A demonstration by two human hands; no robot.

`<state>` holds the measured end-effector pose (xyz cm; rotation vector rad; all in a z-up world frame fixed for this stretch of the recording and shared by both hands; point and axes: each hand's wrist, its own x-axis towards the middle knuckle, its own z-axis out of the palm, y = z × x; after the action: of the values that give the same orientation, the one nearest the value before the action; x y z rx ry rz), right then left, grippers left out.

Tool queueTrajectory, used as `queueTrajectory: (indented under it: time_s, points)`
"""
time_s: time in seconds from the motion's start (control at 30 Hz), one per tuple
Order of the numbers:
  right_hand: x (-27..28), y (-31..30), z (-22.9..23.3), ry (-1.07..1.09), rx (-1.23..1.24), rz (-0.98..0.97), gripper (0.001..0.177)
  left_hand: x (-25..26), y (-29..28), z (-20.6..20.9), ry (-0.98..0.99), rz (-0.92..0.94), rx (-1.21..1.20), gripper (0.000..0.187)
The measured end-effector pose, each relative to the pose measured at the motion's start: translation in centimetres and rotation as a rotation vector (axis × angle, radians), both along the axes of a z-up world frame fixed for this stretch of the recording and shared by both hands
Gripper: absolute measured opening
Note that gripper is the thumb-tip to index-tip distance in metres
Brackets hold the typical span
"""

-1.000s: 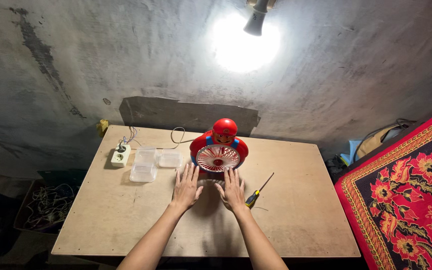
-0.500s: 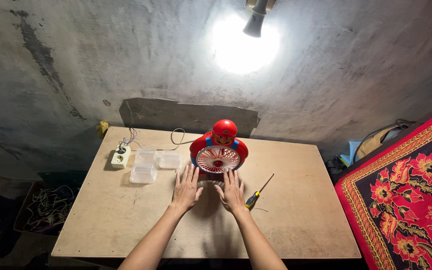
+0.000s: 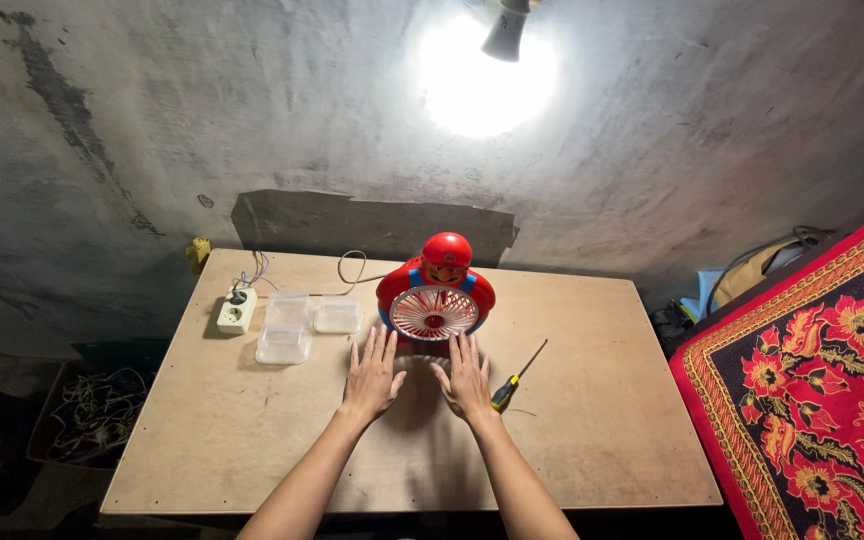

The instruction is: The person disassembles a Mario-themed toy fan on a wooden table. They remove the front grille, unscrew the central cap, detach the fan blade, and then remove the rear grille using a screwdriver.

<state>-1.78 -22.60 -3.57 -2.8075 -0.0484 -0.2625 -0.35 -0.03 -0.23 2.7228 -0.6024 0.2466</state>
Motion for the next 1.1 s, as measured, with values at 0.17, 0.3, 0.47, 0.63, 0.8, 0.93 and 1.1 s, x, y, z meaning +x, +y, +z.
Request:
queueTrajectory:
  time_s: [0.17, 0.3, 0.47, 0.63, 0.8, 0.93, 1.1]
  points:
    - [3.6, -2.3, 1.8, -0.310, 0.128, 0.006, 0.081, 0.2, -0.5, 0.1, 0.004, 0.001, -0.056, 0.087]
    - [8.6, -4.0, 5.0, -0.459, 0.194, 0.022, 0.096, 1.2, -0.7, 1.4, -0.006, 0.011, -0.091, 0.086]
    - [12.6, -4.7, 7.3, -0.347, 0.240, 0.019, 0.112, 3.5, -1.0, 2.7, -0.050, 0.020, -0.126, 0.083]
    - [13.5, -4.0, 6.8, -0.315, 0.259, 0.015, 0.088, 7.0, -1.6, 3.7, -0.100, 0.029, -0.231, 0.074]
    - [13.8, -4.2, 6.0, -0.327, 0.218, -0.002, 0.079, 11.4, -1.9, 3.7, -0.110, 0.049, -0.350, 0.071]
    - [13.9, -4.5, 5.4, -0.304, 0.214, -0.014, 0.080, 14.5, -1.7, 2.9, -0.074, -0.004, -0.388, 0.077]
    - [14.4, -5.0, 3.9, -0.285, 0.239, -0.031, 0.079, 15.2, -1.9, 1.3, 0.027, -0.063, -0.519, 0.072]
